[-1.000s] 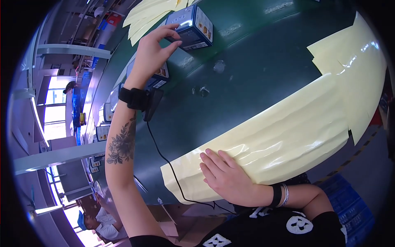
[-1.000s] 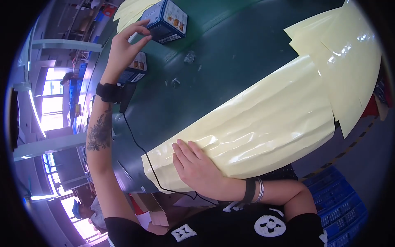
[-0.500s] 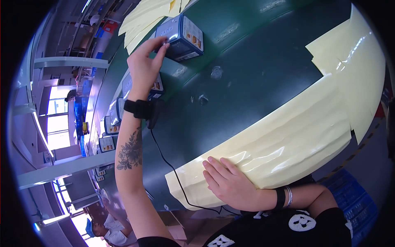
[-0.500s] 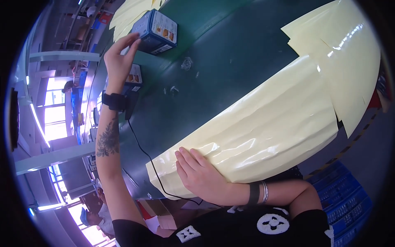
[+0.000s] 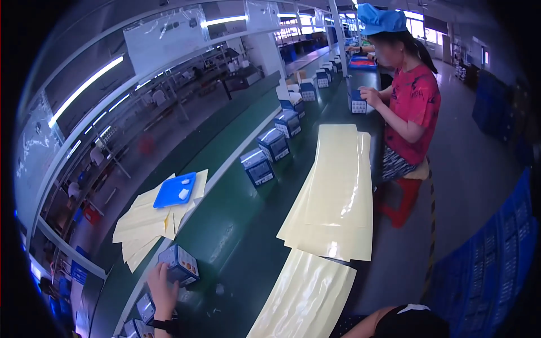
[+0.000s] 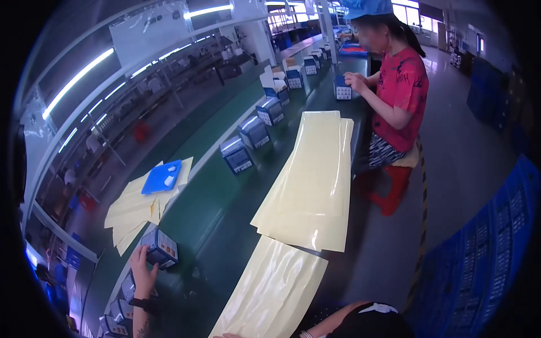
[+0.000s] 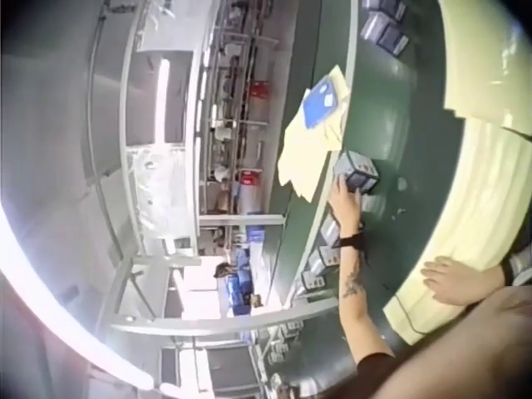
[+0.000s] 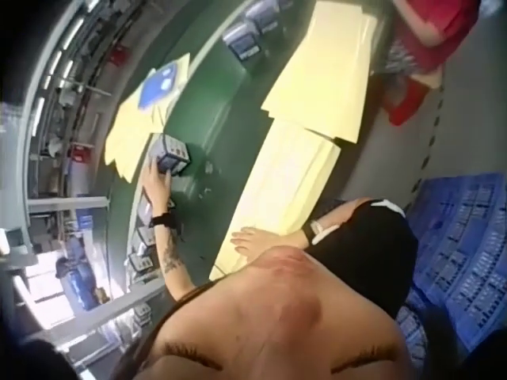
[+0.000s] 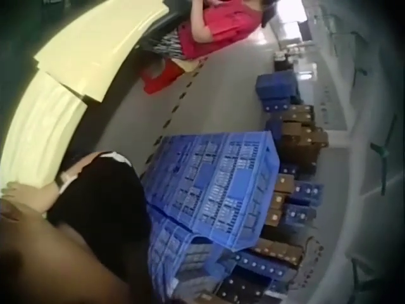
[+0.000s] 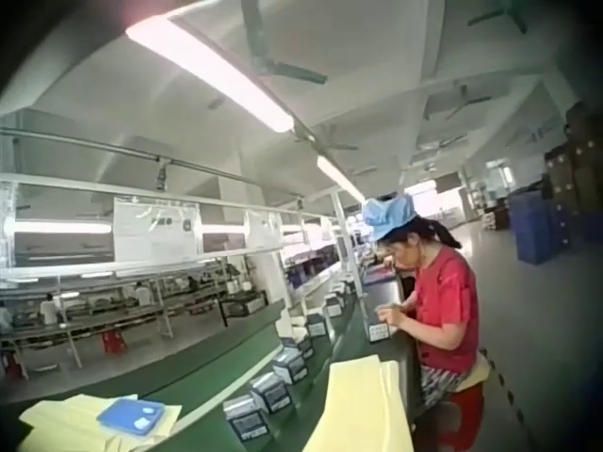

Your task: The worker is applying yellow arrow-shaped stickers to small blue product boxes on an assembly line.

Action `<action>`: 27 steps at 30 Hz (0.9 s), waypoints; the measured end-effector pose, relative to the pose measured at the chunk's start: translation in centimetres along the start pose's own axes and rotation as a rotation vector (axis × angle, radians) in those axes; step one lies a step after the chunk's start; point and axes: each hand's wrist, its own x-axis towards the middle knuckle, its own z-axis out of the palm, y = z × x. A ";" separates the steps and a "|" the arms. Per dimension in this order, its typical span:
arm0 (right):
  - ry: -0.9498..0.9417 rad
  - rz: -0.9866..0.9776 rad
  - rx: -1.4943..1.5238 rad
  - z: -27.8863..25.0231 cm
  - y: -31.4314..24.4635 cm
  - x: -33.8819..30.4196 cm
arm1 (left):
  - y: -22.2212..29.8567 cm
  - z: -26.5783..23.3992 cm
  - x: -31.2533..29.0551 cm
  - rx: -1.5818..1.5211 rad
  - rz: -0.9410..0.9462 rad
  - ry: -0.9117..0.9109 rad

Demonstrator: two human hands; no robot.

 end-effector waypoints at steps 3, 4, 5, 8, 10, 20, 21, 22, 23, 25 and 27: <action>0.034 -0.011 0.043 1.6 0.3 -0.4 | 0.9 -0.3 -1.1 -0.097 -0.046 -0.013; 0.034 -0.033 0.024 1.8 0.5 -0.7 | 1.3 -0.3 -1.7 -0.182 -0.075 -0.003; 0.018 -0.031 0.026 1.8 0.4 -1.0 | 2.4 -0.9 -2.3 -0.173 -0.075 0.020; -0.019 -0.034 0.033 1.1 0.4 -1.7 | 8.4 -4.6 -5.3 -0.168 0.007 -0.217; -0.031 -0.009 0.120 -0.1 0.6 -2.0 | 14.1 -8.5 -8.0 -0.098 0.198 -0.317; 0.005 -0.030 0.071 -0.8 0.7 0.4 | 19.2 -15.6 -26.2 0.041 -0.645 -0.385; -0.037 -0.059 -0.019 -1.9 1.3 1.3 | 19.2 -16.1 -26.1 0.025 -0.731 -0.349; 0.016 -0.029 0.022 -3.2 0.7 1.5 | 19.9 -17.3 -25.4 0.044 -0.759 -0.258; -0.003 0.020 -0.004 -3.6 0.7 0.8 | 19.7 -16.9 -25.8 -0.010 -0.794 -0.229; -0.038 -0.014 0.021 -2.8 0.6 1.1 | 20.7 -17.6 -28.2 0.047 -0.950 -0.202; -0.081 -0.037 0.051 -1.8 0.1 0.6 | 20.8 -16.1 -31.5 -0.080 -0.932 -0.181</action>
